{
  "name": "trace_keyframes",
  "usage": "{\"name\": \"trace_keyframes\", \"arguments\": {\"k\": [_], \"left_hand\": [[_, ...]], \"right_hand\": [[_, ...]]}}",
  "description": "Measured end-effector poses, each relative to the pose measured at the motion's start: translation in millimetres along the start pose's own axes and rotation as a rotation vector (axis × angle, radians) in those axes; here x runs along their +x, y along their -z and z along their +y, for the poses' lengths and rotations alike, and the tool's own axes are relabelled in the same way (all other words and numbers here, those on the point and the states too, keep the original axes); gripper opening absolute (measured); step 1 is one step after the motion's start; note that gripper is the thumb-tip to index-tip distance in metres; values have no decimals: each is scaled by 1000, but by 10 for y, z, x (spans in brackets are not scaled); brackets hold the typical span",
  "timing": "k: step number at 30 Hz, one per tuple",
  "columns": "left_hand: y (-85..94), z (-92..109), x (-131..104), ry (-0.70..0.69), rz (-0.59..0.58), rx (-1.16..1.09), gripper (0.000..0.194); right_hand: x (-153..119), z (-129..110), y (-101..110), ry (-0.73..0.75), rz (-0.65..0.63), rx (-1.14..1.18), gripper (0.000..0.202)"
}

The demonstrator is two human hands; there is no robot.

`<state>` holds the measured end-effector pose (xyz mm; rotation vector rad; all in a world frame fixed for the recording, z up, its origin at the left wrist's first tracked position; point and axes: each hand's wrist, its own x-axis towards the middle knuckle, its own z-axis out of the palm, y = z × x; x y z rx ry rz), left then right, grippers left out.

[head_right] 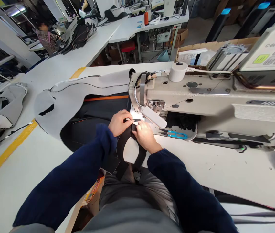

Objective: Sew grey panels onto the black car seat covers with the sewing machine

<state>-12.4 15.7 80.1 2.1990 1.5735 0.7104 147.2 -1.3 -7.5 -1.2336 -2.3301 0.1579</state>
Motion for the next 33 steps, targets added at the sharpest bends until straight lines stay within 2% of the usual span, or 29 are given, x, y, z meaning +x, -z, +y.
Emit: {"name": "trace_keyframes", "arguments": {"k": [4, 8, 13, 22, 26, 28, 30, 32, 33], "left_hand": [[-335, -157, 336, -38, -121, 184, 9], [-580, -232, 437, -52, -91, 292, 10], [-674, -256, 512, -43, -23, 352, 8], [-822, -324, 607, -2, 35, 406, 27], [-810, -327, 559, -6, 44, 417, 22], [-718, -347, 454, -106, 37, 428, 23], [-583, -385, 318, -363, -51, 450, 30], [-455, -433, 202, -663, -198, 472, 37], [-409, -457, 166, -758, -253, 482, 40]], "right_hand": [[36, -38, -145, 72, -58, -195, 28], [-17, -52, -167, 80, -82, -271, 33], [-14, -61, -171, 53, -119, -289, 37], [-9, -68, -180, 67, -145, -309, 37], [-18, -56, -201, 70, -132, -295, 36], [-23, -62, -218, 64, -100, -293, 35], [-26, -80, -243, 61, -75, -277, 33], [-31, -108, -276, 74, -76, -263, 32], [-38, -125, -291, 80, -79, -263, 32]]}}
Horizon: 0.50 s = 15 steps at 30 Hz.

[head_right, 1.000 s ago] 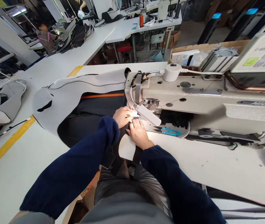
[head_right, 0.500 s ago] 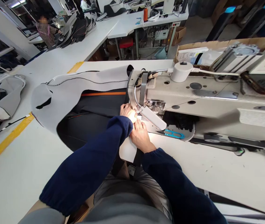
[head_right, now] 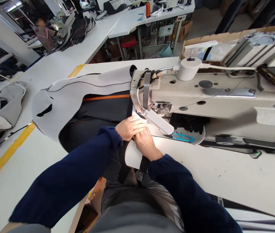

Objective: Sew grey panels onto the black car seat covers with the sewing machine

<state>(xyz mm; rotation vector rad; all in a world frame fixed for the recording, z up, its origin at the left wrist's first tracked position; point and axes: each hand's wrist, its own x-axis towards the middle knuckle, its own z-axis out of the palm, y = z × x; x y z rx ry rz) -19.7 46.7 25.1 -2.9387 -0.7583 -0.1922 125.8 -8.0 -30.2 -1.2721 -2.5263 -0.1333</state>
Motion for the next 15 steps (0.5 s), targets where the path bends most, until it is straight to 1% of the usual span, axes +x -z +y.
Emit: {"name": "trace_keyframes", "arguments": {"k": [1, 2, 5, 7, 10, 12, 15], "left_hand": [[13, -8, -38, -41, -21, 9, 40], [14, -17, -57, -25, -29, 24, 39], [-17, -38, -44, 103, -50, 87, 28], [-31, -36, -21, 124, -75, 125, 24], [-22, -19, -1, 121, -86, 150, 22], [-10, -6, 12, 131, -80, 151, 23], [-6, 14, 43, 183, -75, 146, 25]], "right_hand": [[-10, -20, -8, 3, 0, -6, 33], [-26, -36, -11, 2, 5, -15, 35], [-103, -41, 19, 13, 53, -1, 37], [-153, 5, 69, 32, 98, 52, 32], [-168, 116, 143, -4, 166, 117, 26], [-136, 177, 158, -25, 177, 114, 25], [-74, 211, 123, 7, 146, 57, 28]]}}
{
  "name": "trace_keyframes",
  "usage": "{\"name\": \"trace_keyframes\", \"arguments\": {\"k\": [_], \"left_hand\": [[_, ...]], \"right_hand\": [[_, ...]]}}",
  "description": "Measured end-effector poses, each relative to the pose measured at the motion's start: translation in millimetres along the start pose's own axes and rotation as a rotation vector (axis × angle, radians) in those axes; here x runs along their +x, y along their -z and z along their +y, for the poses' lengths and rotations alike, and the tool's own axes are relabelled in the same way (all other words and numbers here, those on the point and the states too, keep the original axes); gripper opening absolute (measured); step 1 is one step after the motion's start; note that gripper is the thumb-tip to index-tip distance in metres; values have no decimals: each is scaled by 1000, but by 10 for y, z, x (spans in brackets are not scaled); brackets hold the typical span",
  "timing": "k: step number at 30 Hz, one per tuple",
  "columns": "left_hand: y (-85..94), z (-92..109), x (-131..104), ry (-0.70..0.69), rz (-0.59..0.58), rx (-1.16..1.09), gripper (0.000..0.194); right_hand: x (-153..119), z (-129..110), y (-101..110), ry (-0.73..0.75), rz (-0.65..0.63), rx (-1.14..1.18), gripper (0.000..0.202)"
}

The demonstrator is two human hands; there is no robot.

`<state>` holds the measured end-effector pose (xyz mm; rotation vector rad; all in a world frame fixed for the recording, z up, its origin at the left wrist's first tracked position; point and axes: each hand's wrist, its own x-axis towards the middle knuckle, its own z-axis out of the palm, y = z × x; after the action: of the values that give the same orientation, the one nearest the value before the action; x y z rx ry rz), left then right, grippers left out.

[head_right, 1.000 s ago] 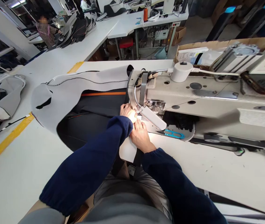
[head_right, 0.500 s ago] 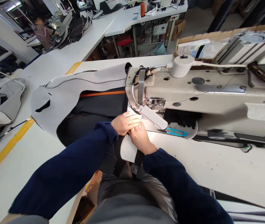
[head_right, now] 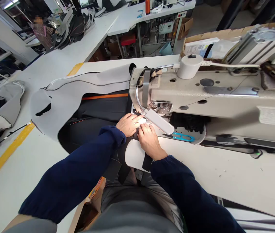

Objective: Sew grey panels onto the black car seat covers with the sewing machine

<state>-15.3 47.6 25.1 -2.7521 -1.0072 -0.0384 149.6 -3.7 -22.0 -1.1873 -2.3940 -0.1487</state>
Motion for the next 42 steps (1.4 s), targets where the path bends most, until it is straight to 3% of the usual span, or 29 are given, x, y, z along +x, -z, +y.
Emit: {"name": "trace_keyframes", "arguments": {"k": [7, 14, 22, 31, 33, 35, 36, 38, 40, 42], "left_hand": [[-33, 27, 32, 37, 18, -19, 25], [-163, -37, 169, 93, 61, -30, 24], [-211, -140, 294, 145, 93, -61, 23], [-190, -118, 261, 131, 103, -151, 25], [-160, -234, 210, 71, 149, -219, 26], [-135, -470, 74, 91, 230, -269, 29], [-132, -626, -35, 168, 271, -276, 31], [-154, -966, -332, 452, 304, -254, 35], [-206, -1261, -693, 760, 222, -211, 39], [-254, -1430, -1055, 873, 85, -212, 46]], "right_hand": [[68, -14, -23, 22, -120, -104, 33], [78, 49, -5, -22, -89, -128, 34], [-90, -158, -16, 31, -157, -42, 45], [-226, -235, -110, 90, -33, 24, 39], [-243, -242, -82, 95, -17, 24, 37], [-246, -236, -29, 94, -21, 35, 34], [-241, -232, 6, 87, -30, 42, 32], [-225, -235, 82, 58, -59, 50, 30], [-203, -268, 145, 32, -93, 49, 30], [-179, -335, 168, 42, -119, 74, 32]]}}
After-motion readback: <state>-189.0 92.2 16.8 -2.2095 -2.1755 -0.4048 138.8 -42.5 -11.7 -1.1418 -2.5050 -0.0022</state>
